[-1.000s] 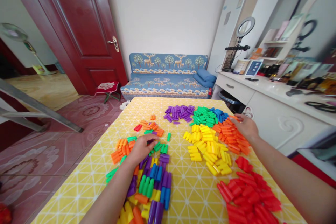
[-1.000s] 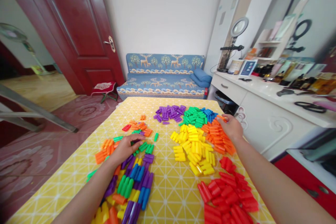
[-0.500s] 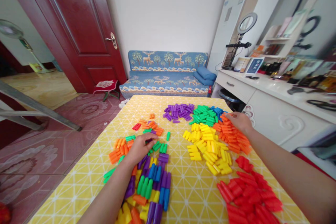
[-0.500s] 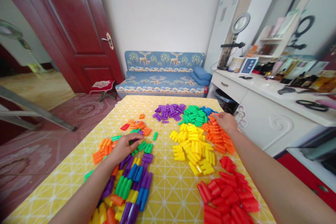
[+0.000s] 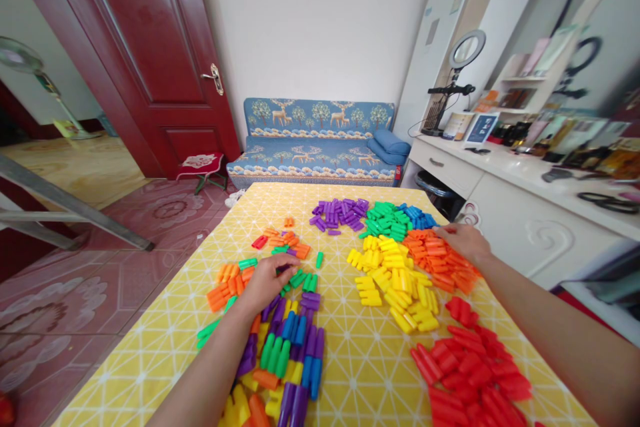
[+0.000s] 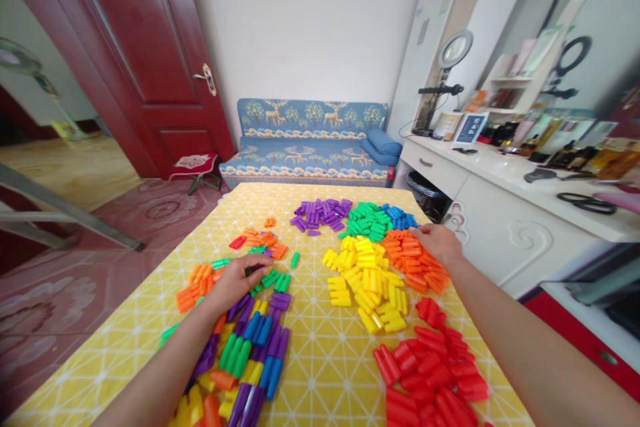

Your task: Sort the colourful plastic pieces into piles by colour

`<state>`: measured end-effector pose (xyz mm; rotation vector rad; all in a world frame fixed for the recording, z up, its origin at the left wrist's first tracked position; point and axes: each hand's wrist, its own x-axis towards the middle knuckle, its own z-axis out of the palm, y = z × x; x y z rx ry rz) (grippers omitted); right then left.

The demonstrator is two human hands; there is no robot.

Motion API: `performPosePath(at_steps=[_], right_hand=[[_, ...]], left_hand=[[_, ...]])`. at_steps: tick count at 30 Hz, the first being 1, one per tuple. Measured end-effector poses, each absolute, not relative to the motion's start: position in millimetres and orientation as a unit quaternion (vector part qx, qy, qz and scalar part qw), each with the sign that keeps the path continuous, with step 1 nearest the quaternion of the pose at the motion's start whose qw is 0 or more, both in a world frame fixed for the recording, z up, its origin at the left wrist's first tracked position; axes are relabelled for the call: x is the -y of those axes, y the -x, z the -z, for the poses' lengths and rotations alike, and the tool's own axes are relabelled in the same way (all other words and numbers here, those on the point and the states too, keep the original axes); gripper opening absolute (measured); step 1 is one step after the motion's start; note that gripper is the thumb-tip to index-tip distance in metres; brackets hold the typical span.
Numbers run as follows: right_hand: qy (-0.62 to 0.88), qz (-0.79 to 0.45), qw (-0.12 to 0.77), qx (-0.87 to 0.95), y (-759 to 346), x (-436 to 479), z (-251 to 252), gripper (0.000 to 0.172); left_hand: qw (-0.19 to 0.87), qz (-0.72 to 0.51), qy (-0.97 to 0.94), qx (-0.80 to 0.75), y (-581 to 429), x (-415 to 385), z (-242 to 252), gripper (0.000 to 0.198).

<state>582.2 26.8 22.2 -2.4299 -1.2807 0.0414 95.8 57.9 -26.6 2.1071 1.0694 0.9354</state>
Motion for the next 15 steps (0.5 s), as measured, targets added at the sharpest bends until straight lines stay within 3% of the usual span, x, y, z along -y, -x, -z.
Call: performPosePath(at_steps=[3, 8, 12, 15], right_hand=[[0.864, -0.006, 0.262, 0.429, -571, -25, -30, 0.032], [0.724, -0.066, 0.582, 0.363, -503, -30, -59, 0.033], [0.556, -0.226, 0.709, 0.37, -399, -17, -78, 0.041], [0.466, -0.345, 0.737, 0.348, -320, 5, -68, 0.037]], left_hand=[[0.296, -0.352, -0.792, -0.402, -96, -58, 27, 0.018], [0.303, -0.354, -0.791, -0.396, -96, -59, 27, 0.018], [0.302, -0.358, -0.79, -0.395, -96, -57, 26, 0.018], [0.292, -0.361, -0.793, -0.394, -95, -57, 25, 0.018]])
